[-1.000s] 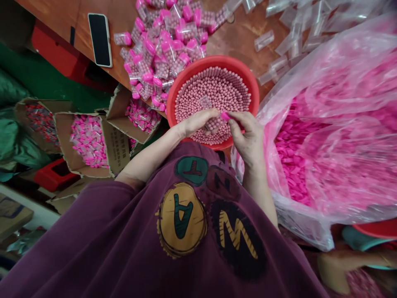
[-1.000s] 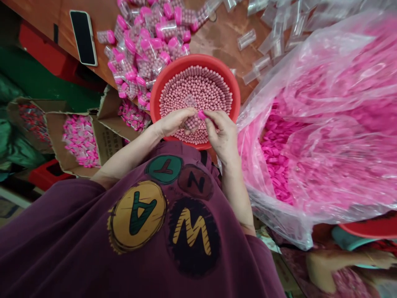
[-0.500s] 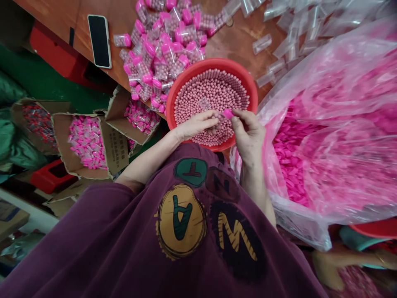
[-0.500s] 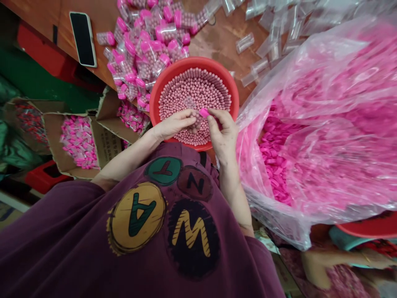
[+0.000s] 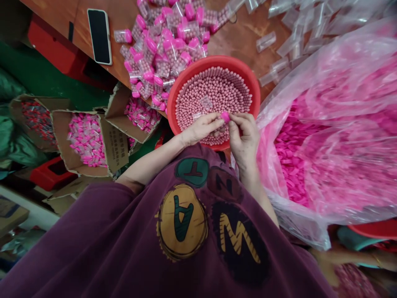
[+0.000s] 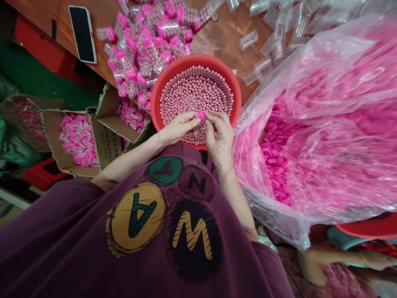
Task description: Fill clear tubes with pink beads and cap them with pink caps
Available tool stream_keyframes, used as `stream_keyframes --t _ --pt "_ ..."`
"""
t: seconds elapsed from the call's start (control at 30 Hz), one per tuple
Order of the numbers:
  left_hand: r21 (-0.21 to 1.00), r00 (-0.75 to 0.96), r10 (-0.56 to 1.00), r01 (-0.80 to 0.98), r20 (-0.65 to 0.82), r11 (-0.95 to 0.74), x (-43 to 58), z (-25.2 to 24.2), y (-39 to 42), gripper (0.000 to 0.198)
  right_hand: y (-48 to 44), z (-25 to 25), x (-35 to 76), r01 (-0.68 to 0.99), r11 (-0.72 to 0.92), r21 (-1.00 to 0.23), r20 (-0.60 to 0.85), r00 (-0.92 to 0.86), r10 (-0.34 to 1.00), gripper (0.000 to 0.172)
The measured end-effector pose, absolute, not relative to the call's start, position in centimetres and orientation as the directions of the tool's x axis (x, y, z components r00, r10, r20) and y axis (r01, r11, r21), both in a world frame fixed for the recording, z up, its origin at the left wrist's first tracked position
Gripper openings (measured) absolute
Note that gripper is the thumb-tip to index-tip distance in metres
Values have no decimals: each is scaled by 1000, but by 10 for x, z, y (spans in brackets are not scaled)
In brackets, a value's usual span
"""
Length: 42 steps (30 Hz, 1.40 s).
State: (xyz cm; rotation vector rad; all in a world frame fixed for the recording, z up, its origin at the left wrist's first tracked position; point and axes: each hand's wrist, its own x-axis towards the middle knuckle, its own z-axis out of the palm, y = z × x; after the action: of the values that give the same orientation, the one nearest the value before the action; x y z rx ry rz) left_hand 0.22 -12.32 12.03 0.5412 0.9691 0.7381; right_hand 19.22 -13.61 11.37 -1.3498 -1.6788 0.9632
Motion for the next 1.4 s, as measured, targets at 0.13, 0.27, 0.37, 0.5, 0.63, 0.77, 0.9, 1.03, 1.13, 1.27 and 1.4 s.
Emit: stream_keyframes --t 0.13,0.27,0.37,0.5,0.63,0.77,0.9,1.03,1.13,1.27,1.4 --pt "655 276 753 -375 -597 656 15 123 -131 24 -146 116 189 447 126 -885 75 -129 989 37" --pt "662 219 751 -363 -623 656 19 122 -132 26 -144 117 190 428 118 -896 40 -186 982 39" --pt "716 217 782 -315 -584 623 11 122 -127 24 -141 107 196 329 70 -942 27 -133 991 35" --pt "778 293 791 -188 -538 599 -3 118 -122 27 -144 84 199 193 -167 -967 -163 36 986 57" --pt "792 339 780 -140 -526 594 -7 110 -122 28 -148 86 193 180 -204 -962 -186 109 976 42" --pt "763 310 766 -160 -564 627 -4 112 -124 31 -146 114 191 378 -102 -920 -157 -117 981 35" --pt "723 240 748 -199 -619 662 1 121 -128 36 -143 122 189 604 63 -795 -140 -283 949 76" --pt "719 188 750 -212 -635 662 10 125 -130 37 -143 104 180 691 57 -721 -150 -236 960 69" --pt "694 180 734 -240 -655 678 14 126 -131 42 -144 93 175 670 57 -740 -136 -232 963 60" --pt "651 170 706 -289 -687 702 16 128 -136 43 -144 95 174 654 41 -756 -150 -234 961 56" --pt "604 223 685 -338 -694 722 17 129 -138 41 -145 103 178 666 29 -746 -185 -249 951 55"
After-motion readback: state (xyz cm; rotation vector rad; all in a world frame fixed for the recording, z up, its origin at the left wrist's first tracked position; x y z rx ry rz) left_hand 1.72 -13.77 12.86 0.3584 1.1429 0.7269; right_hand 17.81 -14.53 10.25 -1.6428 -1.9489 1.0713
